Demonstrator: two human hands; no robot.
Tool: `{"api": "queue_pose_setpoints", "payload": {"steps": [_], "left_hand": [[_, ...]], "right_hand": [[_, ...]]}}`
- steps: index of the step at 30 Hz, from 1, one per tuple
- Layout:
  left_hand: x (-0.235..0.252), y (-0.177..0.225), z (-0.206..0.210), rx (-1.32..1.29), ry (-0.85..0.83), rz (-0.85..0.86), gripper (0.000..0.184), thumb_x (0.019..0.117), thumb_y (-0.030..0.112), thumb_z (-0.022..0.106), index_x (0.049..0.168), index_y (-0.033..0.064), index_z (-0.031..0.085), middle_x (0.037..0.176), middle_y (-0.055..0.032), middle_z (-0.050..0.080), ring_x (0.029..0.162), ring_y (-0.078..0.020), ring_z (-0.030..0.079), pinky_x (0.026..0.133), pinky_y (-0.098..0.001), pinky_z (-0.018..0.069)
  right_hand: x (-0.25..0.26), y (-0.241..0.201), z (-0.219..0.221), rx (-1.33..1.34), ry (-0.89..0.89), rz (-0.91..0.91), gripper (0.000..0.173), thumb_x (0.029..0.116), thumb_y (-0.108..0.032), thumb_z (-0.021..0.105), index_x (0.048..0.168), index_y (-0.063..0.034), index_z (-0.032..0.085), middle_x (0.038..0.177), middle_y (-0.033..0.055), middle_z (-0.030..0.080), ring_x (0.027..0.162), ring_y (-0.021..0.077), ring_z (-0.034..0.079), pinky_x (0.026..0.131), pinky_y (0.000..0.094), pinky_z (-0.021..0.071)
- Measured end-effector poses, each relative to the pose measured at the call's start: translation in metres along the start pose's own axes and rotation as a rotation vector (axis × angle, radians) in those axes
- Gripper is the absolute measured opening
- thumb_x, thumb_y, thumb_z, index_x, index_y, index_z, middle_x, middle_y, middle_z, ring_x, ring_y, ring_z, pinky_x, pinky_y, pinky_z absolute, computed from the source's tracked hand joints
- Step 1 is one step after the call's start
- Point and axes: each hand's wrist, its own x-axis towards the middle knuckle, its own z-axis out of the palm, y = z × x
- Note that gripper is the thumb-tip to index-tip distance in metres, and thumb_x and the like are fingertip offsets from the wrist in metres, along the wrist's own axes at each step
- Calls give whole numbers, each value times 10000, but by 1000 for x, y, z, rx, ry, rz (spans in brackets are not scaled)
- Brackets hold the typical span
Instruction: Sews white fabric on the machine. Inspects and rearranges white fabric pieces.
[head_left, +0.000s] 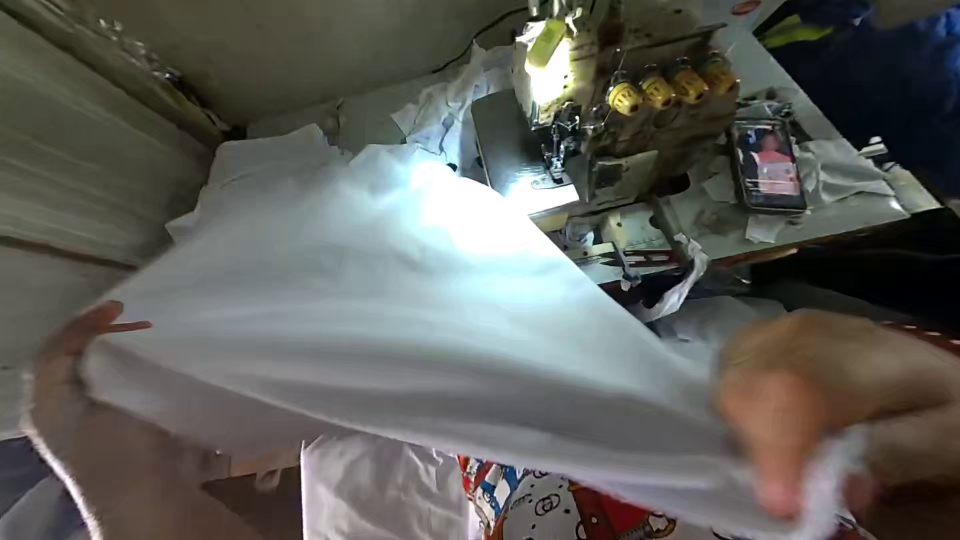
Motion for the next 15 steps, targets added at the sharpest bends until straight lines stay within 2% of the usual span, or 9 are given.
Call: {"api": "queue_pose_setpoints", "payload": {"steps": [1, 2, 4, 5, 7, 10, 12, 14, 15], "left_hand": [[-1, 26, 17, 215, -33, -165, 292, 1040, 96, 452, 1290, 49, 595, 1284, -26, 628, 1196, -108, 604, 1046, -329, 496], [2, 36, 20, 370, -206, -261, 343, 994, 54, 482, 1308, -31, 589, 1387, -176, 583, 1303, -274, 548, 1104, -482, 434], [15, 30, 21, 545, -533, -343, 349, 978, 24, 580, 1307, -91, 598, 1350, -357, 560, 1227, -534, 549, 998, -723, 411], [24, 27, 29, 579, -596, -361, 321, 991, 22, 594, 1294, -82, 619, 1293, -369, 590, 1161, -569, 577, 949, -757, 417], [45, 38, 60, 580, -577, -325, 279, 1034, 71, 572, 1276, -57, 631, 1250, -317, 643, 1096, -519, 637, 936, -729, 449], [76, 59, 129, 490, -470, -129, 280, 1039, 136, 584, 1228, -60, 652, 1239, -285, 654, 1165, -453, 622, 1005, -649, 452], [96, 57, 176, 456, -524, -55, 425, 957, 91, 689, 1338, -69, 591, 1377, -328, 560, 1325, -513, 495, 1090, -686, 356], [109, 41, 216, 539, -598, -89, 799, 831, 99, 823, 1508, -49, 425, 1513, -374, 401, 1426, -597, 316, 1107, -806, 189], [112, 28, 230, 576, -615, -145, 886, 827, 144, 841, 1556, -24, 365, 1550, -379, 344, 1448, -617, 249, 1100, -838, 120]], "right_hand": [[5, 19, 13, 81, -49, 33, 318, 1092, -254, 459, 978, -21, 644, 798, -11, 642, 726, -60, 583, 666, 90, 473], [9, 38, 27, 150, -87, 84, 307, 1075, -220, 482, 978, 14, 656, 762, 11, 638, 682, -42, 577, 639, 108, 469], [13, 71, 51, 198, -139, 201, 266, 1048, -172, 523, 982, 46, 662, 716, 41, 625, 618, 1, 560, 582, 148, 457], [14, 85, 59, 172, -150, 251, 235, 1035, -144, 548, 1003, 53, 671, 731, 72, 640, 623, 44, 576, 584, 186, 472], [12, 103, 70, 85, -156, 307, 185, 1013, -101, 578, 1062, 46, 680, 796, 118, 674, 667, 125, 622, 623, 262, 515], [7, 107, 75, 21, -138, 322, 170, 1010, -78, 578, 1069, 41, 685, 832, 139, 697, 717, 175, 665, 666, 312, 547], [3, 103, 73, 21, -111, 321, 171, 1012, -75, 568, 1054, 43, 684, 812, 134, 689, 703, 168, 656, 649, 308, 538], [-3, 98, 72, 2, -64, 326, 164, 1005, -67, 574, 1042, 45, 688, 799, 135, 688, 697, 176, 659, 643, 320, 536], [-7, 96, 71, -6, -37, 327, 158, 1000, -61, 579, 1037, 47, 689, 796, 138, 689, 697, 181, 664, 644, 327, 539]]}}
